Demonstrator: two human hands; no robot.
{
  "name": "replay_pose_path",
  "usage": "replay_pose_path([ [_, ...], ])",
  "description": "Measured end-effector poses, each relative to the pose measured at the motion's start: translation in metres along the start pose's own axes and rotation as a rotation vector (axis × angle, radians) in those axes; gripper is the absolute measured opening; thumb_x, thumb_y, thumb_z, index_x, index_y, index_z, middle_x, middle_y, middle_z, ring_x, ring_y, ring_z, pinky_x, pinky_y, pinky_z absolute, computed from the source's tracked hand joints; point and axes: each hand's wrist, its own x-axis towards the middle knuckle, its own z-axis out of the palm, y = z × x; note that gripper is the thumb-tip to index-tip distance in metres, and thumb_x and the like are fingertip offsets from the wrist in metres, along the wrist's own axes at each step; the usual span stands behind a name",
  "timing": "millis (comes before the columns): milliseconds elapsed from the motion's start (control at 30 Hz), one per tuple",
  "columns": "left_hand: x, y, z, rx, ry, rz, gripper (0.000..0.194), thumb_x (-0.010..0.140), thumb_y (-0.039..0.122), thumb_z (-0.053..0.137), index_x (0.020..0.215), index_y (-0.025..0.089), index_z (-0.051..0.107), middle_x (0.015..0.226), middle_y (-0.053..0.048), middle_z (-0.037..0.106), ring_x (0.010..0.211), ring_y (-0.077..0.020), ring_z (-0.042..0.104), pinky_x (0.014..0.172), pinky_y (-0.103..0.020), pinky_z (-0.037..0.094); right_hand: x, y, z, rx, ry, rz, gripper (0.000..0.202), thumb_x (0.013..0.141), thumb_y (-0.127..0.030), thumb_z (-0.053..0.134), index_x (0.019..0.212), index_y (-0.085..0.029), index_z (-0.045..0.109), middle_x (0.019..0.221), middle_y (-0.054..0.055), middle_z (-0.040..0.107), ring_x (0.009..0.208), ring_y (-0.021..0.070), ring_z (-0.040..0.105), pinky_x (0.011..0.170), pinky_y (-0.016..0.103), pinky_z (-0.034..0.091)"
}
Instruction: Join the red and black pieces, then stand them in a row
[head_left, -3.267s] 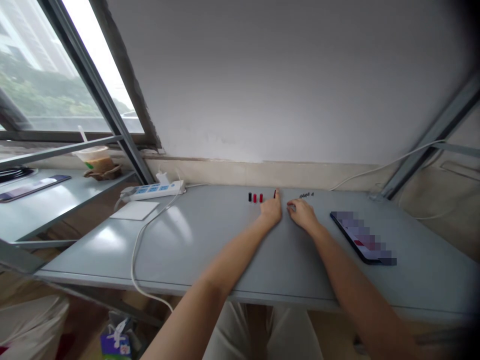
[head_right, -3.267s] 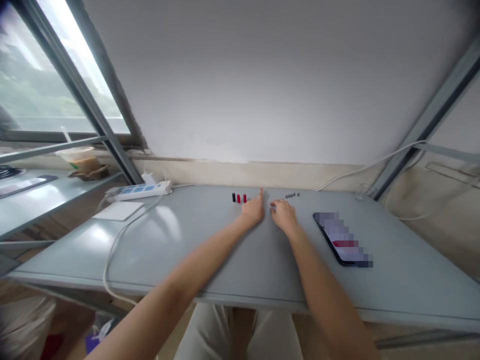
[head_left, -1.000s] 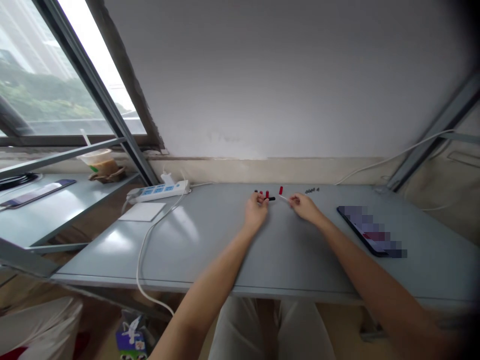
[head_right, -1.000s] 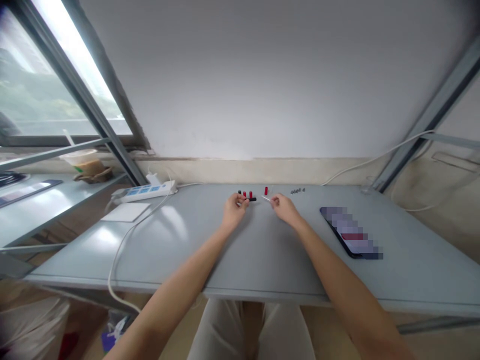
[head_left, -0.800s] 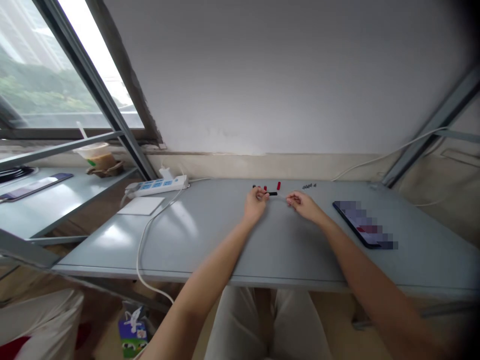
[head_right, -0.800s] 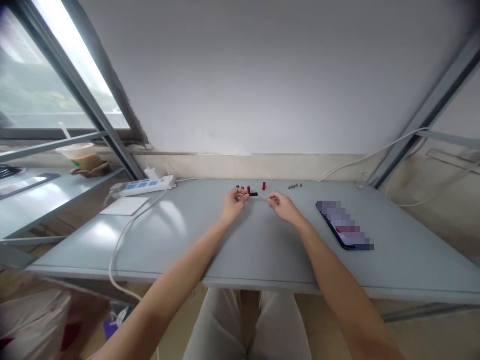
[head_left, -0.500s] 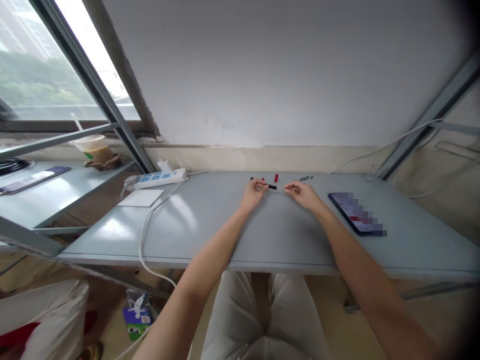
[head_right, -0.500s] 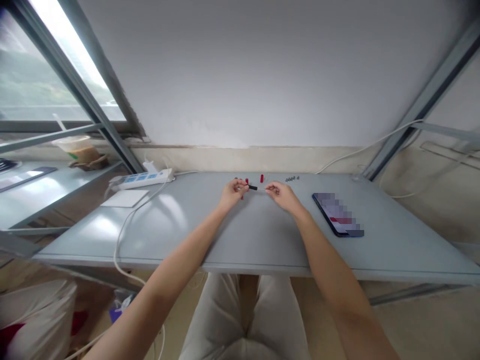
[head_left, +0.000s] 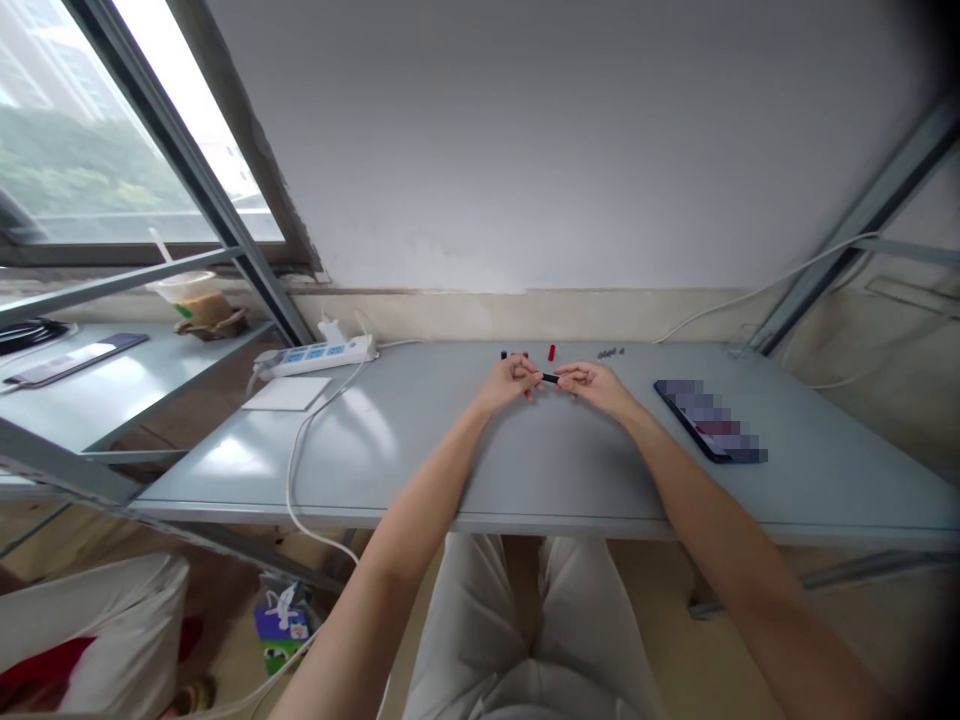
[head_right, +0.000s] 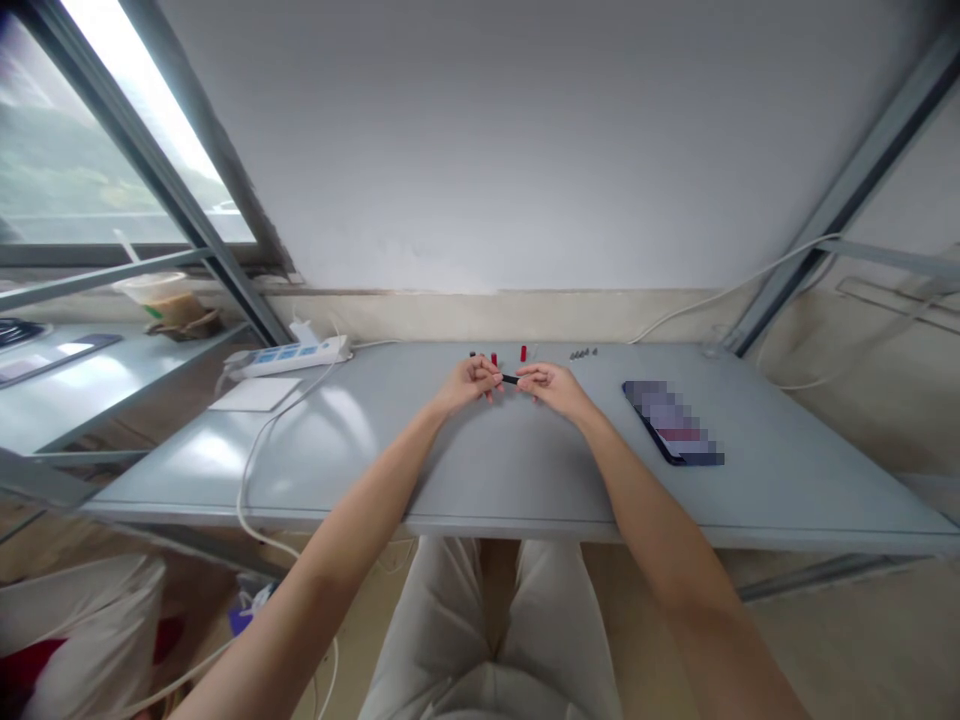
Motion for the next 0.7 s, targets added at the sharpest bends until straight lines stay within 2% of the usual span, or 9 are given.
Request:
replay_pose_path([
  [100,0.0,0.001,-0.002,0.005,-0.033,0.02,0.02,0.073,0.026,0.063,0.074,0.014,0.047,0.061,-0.001,0.062,0.047,-0.0061,0.052,0.051,-0.021,0.042,0.0,0.0,0.001,0.003,-0.002,0.024,0.036,0.067,-0.04,0.063,0.095,-0.017,0.062,0.08,0.008,0.068,0.077,0.0186,0.061,0.056,0.027,0.045],
  [167,0.001,-0.001,-0.001,0.006,-0.004,0.037,0.019,0.072,0.026,0.063,0.076,0.014,0.048,0.061,0.0,0.06,0.048,-0.0064,0.052,0.051,-0.021,0.042,-0.001,0.0,0.003,-0.033,-0.003,0.022,0.035,0.065,-0.04,0.065,0.092,-0.017,0.062,0.079,0.007,0.068,0.076,0.0181,0.061,0.059,0.027,0.045],
  [267,0.003,-0.008,0.005,0.019,0.06,0.073,0.018,0.073,0.027,0.062,0.078,0.014,0.051,0.059,0.001,0.057,0.048,-0.0065,0.051,0.051,-0.021,0.042,-0.001,0.002,0.007,-0.15,-0.044,0.002,0.03,0.063,-0.037,0.066,0.084,-0.016,0.063,0.073,0.004,0.066,0.069,0.0152,0.059,0.062,0.027,0.043],
  [333,0.003,-0.011,0.01,0.059,0.043,0.077,0.018,0.073,0.027,0.062,0.082,0.013,0.053,0.06,0.002,0.056,0.047,-0.006,0.05,0.051,-0.021,0.042,0.001,0.006,0.009,-0.258,-0.06,-0.03,0.024,0.064,-0.035,0.065,0.079,-0.016,0.063,0.069,0.002,0.063,0.065,0.0135,0.056,0.061,0.025,0.042],
  [400,0.003,-0.013,0.016,0.098,0.062,0.06,0.02,0.073,0.024,0.061,0.089,0.013,0.054,0.066,0.001,0.057,0.047,-0.0053,0.05,0.051,-0.02,0.042,0.005,0.009,0.01,-0.382,-0.018,-0.045,0.02,0.066,-0.033,0.063,0.076,-0.016,0.063,0.066,0.0,0.061,0.062,0.0127,0.053,0.059,0.024,0.04],
  [533,0.005,-0.012,0.018,0.118,0.304,0.016,0.016,0.075,0.017,0.058,0.089,0.013,0.053,0.08,-0.003,0.058,0.049,-0.0044,0.049,0.049,-0.02,0.041,0.023,0.015,0.012,-0.542,0.109,0.086,0.015,0.067,-0.028,0.061,0.074,-0.015,0.063,0.064,0.001,0.06,0.06,0.0132,0.053,0.057,0.023,0.037],
  [600,0.007,-0.011,0.015,0.102,0.408,0.003,0.008,0.076,0.015,0.054,0.084,0.013,0.053,0.08,-0.004,0.058,0.05,-0.005,0.049,0.048,-0.02,0.041,0.034,0.016,0.015,-0.564,0.091,0.154,0.011,0.067,-0.023,0.06,0.075,-0.015,0.063,0.066,0.002,0.062,0.062,0.0137,0.055,0.057,0.023,0.038],
  [700,0.009,-0.009,0.009,0.051,0.497,-0.034,0.002,0.078,0.014,0.05,0.08,0.014,0.052,0.075,-0.003,0.058,0.047,-0.0048,0.047,0.048,-0.019,0.04,0.05,0.017,0.023,-0.646,0.106,0.213,0.009,0.069,-0.019,0.059,0.076,-0.015,0.063,0.073,0.005,0.065,0.067,0.0147,0.057,0.06,0.023,0.038],
])
